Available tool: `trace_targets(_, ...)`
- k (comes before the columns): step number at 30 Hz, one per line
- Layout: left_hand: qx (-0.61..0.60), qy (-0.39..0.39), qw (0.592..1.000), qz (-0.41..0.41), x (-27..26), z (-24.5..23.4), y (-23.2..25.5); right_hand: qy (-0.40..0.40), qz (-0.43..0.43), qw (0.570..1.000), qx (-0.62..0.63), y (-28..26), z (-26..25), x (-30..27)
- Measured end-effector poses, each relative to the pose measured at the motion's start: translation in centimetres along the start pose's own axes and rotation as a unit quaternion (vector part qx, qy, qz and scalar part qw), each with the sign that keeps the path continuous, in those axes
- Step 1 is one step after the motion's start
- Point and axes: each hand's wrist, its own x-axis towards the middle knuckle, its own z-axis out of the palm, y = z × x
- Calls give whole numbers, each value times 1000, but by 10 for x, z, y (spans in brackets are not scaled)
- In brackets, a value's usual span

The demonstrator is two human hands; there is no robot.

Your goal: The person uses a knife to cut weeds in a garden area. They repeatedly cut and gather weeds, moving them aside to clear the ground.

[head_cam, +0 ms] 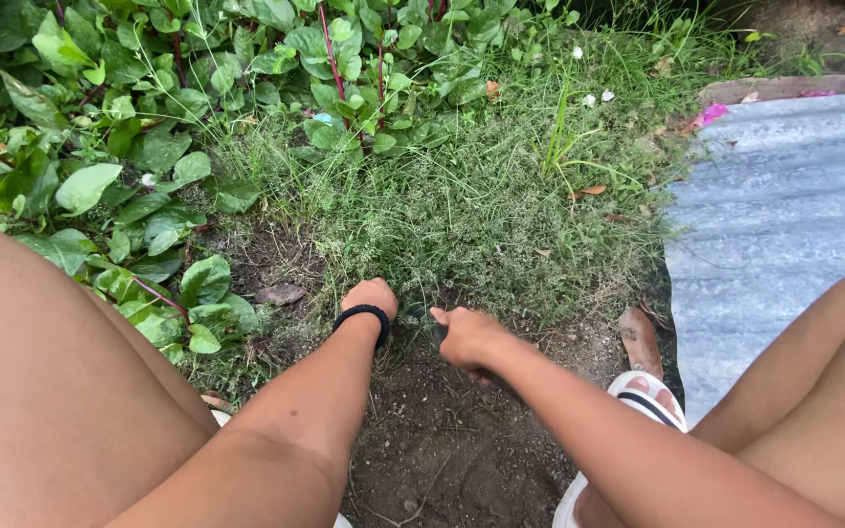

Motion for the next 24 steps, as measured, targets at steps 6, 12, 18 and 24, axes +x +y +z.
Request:
trace_targets(6,-28,-7,1000,-2,3,0,-4,-21,-15,997,78,15,5,7)
trace_targets(12,-33,-39,998,34,10,2,-3,-49,-13,989,135,33,7,28)
trace_targets(18,-51,-33,997,43,27,20,-8,-51,-22,987,148,37,16,33)
trace_targets(24,-72,-12,991,108,48,26,-8,-49,-33,988,145,34,16,29)
